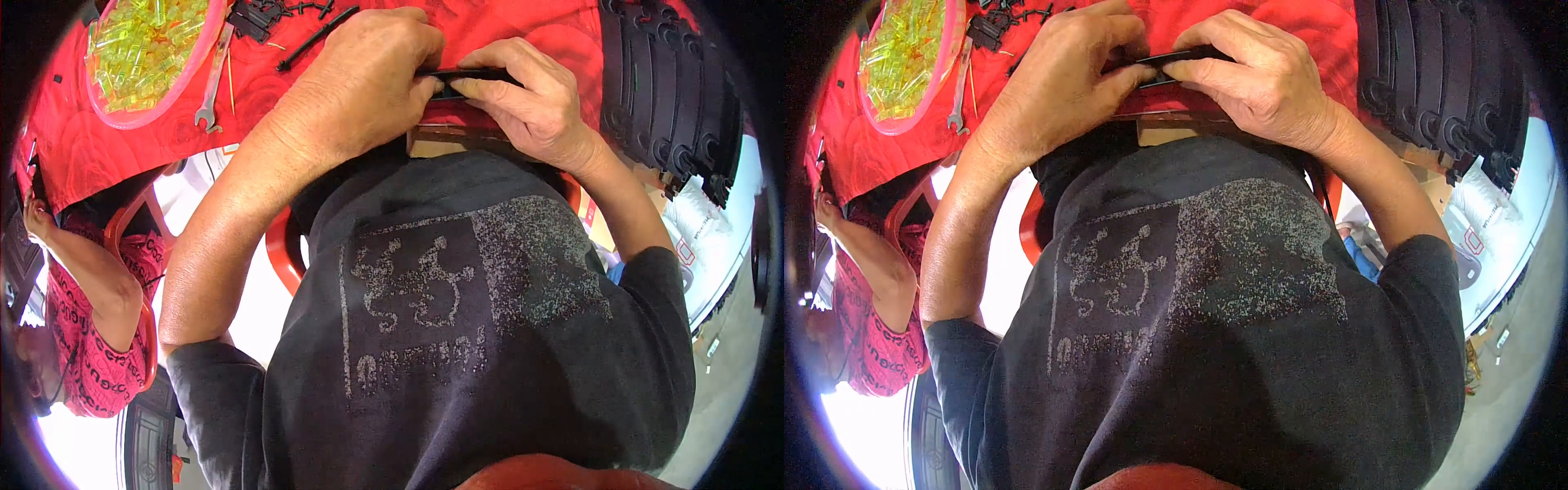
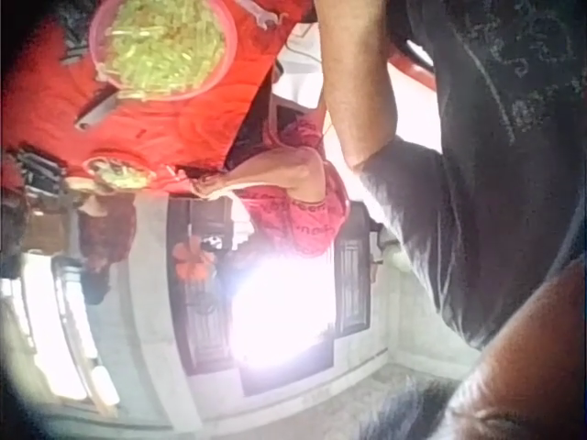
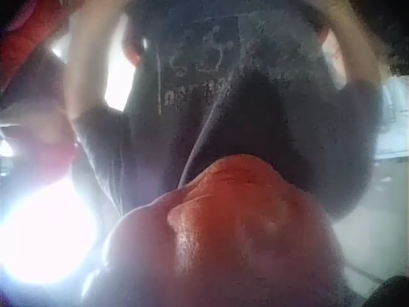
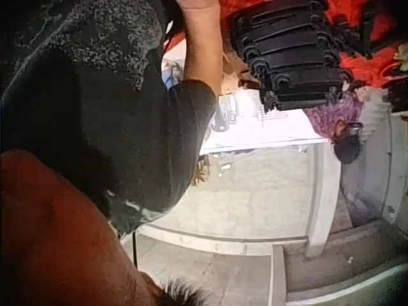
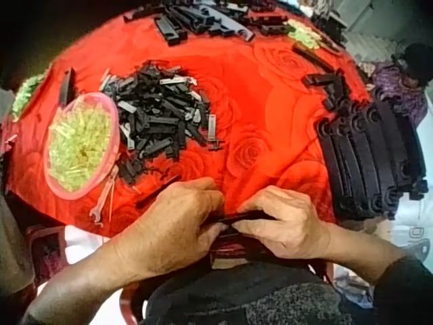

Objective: The person assembles plastic toy gun parts by hand, joining magazines and receivers into toy gun shells.

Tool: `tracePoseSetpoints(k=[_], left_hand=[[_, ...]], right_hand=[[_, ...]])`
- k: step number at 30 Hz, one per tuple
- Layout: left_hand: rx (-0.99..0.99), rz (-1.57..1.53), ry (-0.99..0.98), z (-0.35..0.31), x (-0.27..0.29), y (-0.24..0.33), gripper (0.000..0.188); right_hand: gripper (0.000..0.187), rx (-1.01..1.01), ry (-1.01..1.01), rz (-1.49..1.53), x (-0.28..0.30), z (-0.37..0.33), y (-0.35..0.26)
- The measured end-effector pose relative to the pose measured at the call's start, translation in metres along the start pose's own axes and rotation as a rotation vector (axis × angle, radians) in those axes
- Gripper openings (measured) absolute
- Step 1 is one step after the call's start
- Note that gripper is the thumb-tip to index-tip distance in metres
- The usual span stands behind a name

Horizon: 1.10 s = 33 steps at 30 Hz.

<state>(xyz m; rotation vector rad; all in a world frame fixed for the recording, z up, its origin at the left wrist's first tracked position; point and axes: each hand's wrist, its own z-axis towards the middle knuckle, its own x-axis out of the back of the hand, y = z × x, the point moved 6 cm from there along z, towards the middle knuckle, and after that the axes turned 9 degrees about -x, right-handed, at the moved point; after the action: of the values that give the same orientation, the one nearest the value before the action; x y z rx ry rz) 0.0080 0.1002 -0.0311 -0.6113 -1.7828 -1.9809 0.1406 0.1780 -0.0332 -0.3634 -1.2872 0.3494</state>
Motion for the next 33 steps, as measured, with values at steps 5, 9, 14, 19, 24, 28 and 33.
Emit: tracePoseSetpoints(k=[5, 9, 14, 19, 24, 28, 33], left_hand=[[-0.252, 0.253, 0.157, -0.020, -0.030, -0.039, 0.011], [-0.096, 0.084, 0.115, -0.006, -0.008, -0.006, 0.012], [-0.091, 0.085, 0.144, -0.014, 0.001, 0.004, 0.011], [0.045, 0.149, 0.386, -0.052, 0.037, -0.010, 0.019], [0.187, 0.591, 0.406, -0.082, 0.035, -0.029, 0.014], [0.172, 0.684, 0.391, -0.076, 0.029, -0.039, 0.013], [0.182, 0.582, 0.320, -0.080, 0.038, -0.038, 0.015]], right_hand=[[0.023, 0.022, -0.011, -0.001, 0.000, 0.006, -0.006], [0.022, -0.015, -0.029, 0.026, -0.002, 0.002, -0.001], [0.022, 0.003, 0.013, 0.013, -0.003, 0.003, -0.005], [0.023, -0.011, 0.054, 0.001, -0.004, -0.008, 0.000], [0.023, -0.011, 0.043, -0.012, -0.004, -0.008, 0.000], [0.022, -0.011, 0.048, 0.002, -0.004, -0.005, -0.002], [0.021, -0.006, 0.060, -0.017, -0.004, -0.006, -0.003]])
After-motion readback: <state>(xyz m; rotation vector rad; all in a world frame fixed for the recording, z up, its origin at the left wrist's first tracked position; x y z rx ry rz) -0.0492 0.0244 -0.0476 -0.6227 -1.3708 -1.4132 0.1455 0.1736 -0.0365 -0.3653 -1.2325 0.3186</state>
